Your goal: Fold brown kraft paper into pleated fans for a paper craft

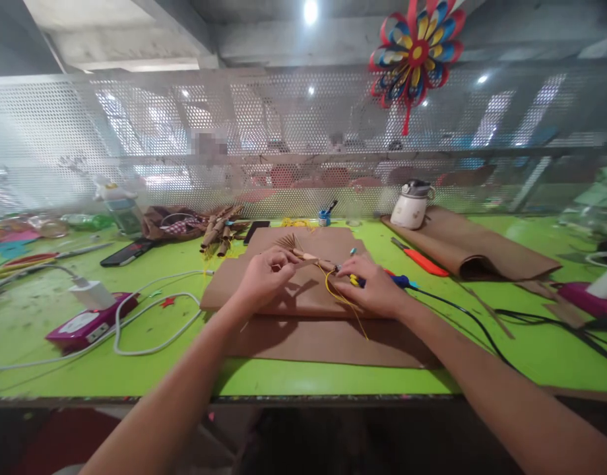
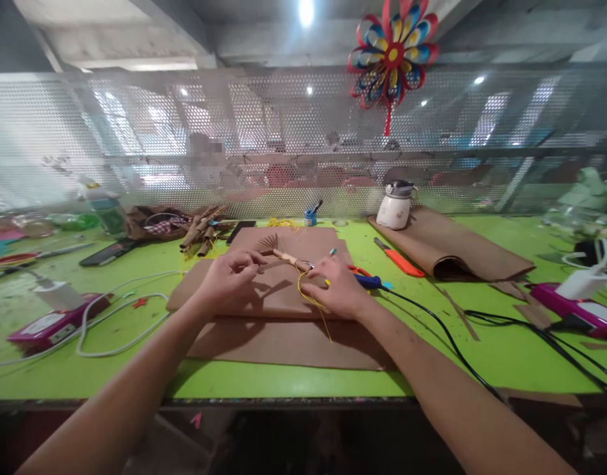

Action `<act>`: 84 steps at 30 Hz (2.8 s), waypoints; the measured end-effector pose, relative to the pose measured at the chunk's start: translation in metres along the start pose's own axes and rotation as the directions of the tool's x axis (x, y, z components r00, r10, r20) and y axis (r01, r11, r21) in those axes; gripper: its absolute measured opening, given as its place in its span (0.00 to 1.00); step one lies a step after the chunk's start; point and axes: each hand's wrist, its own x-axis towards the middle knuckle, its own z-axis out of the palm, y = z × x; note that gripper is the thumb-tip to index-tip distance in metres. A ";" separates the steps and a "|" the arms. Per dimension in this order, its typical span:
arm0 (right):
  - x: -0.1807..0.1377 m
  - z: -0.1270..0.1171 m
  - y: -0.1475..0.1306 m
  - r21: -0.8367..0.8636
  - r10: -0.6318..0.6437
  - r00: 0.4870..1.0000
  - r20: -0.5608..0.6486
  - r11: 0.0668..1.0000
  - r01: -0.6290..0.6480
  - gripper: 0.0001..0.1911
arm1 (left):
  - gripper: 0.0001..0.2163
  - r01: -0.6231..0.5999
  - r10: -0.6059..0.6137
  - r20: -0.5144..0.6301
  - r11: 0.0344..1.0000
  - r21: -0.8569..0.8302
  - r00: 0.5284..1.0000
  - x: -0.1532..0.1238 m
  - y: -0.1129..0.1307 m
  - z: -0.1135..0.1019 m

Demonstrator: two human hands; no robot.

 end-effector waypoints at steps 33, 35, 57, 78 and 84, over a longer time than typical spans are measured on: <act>0.001 -0.045 0.012 -0.030 0.156 0.929 -0.335 0.984 -0.176 0.06 | 0.11 -0.121 0.128 -0.003 0.950 0.286 0.992 -0.009 -0.004 0.024; -0.002 -0.050 0.009 0.041 0.192 0.969 -0.153 0.981 -0.188 0.06 | 0.12 -0.135 0.120 0.068 0.948 0.289 0.990 -0.010 -0.003 0.024; 0.004 -0.048 0.010 0.414 0.348 0.832 -0.433 0.896 -0.160 0.08 | 0.12 -0.326 0.074 0.421 0.756 0.568 0.904 0.010 0.013 0.057; 0.027 -0.008 -0.042 0.762 0.564 0.821 0.086 0.493 -0.419 0.16 | 0.16 0.450 -0.197 0.410 0.512 -0.731 0.891 -0.002 0.011 0.025; 0.039 0.004 -0.034 0.857 0.464 0.867 0.181 0.358 -0.370 0.13 | 0.12 0.352 -0.373 0.191 0.435 -0.829 0.908 0.000 0.007 0.027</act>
